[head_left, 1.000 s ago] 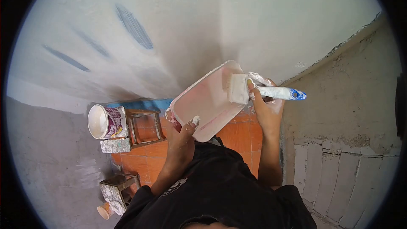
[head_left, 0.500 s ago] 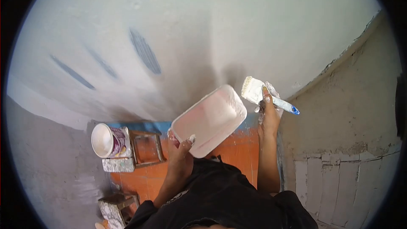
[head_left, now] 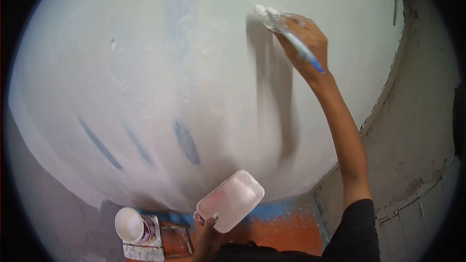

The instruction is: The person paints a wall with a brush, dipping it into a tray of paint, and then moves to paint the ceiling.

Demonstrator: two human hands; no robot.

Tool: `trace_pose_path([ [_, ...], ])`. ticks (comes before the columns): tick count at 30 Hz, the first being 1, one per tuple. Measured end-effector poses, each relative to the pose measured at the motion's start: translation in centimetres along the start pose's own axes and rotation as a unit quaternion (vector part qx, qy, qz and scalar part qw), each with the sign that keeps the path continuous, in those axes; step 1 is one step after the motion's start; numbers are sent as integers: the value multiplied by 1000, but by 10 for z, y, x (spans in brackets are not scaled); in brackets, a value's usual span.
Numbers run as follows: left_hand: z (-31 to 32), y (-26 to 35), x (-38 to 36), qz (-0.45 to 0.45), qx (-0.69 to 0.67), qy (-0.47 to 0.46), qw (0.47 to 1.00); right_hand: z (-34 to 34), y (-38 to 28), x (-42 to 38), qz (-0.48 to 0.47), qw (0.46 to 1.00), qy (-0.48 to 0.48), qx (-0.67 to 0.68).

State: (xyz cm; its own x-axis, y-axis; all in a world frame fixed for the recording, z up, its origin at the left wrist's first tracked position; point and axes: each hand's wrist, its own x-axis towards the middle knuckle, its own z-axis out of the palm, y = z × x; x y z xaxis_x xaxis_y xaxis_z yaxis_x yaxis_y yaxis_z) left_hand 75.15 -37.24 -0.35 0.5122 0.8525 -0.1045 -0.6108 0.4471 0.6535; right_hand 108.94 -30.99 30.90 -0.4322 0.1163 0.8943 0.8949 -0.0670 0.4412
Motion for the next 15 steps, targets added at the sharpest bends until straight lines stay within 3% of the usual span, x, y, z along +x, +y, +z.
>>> trace_pose_path([
  [3,-32,-13,16,12,41,9,999,18,-11,-22,-22,999,-37,-22],
  [7,-26,-2,22,5,42,-14,999,14,-57,-102,-56,992,-114,-22],
  [9,-29,2,25,3,41,-5,999,5,-80,-127,-31,976,-214,37],
  [11,-23,0,9,-4,16,-5,1000,-16,-72,-128,2,964,-243,104],
  [13,-23,5,11,-5,-1,-7,1000,-11,-42,-94,20,975,-176,136],
  [15,-28,3,15,2,-7,-1,1000,0,-1,-40,-18,995,-73,62],
])
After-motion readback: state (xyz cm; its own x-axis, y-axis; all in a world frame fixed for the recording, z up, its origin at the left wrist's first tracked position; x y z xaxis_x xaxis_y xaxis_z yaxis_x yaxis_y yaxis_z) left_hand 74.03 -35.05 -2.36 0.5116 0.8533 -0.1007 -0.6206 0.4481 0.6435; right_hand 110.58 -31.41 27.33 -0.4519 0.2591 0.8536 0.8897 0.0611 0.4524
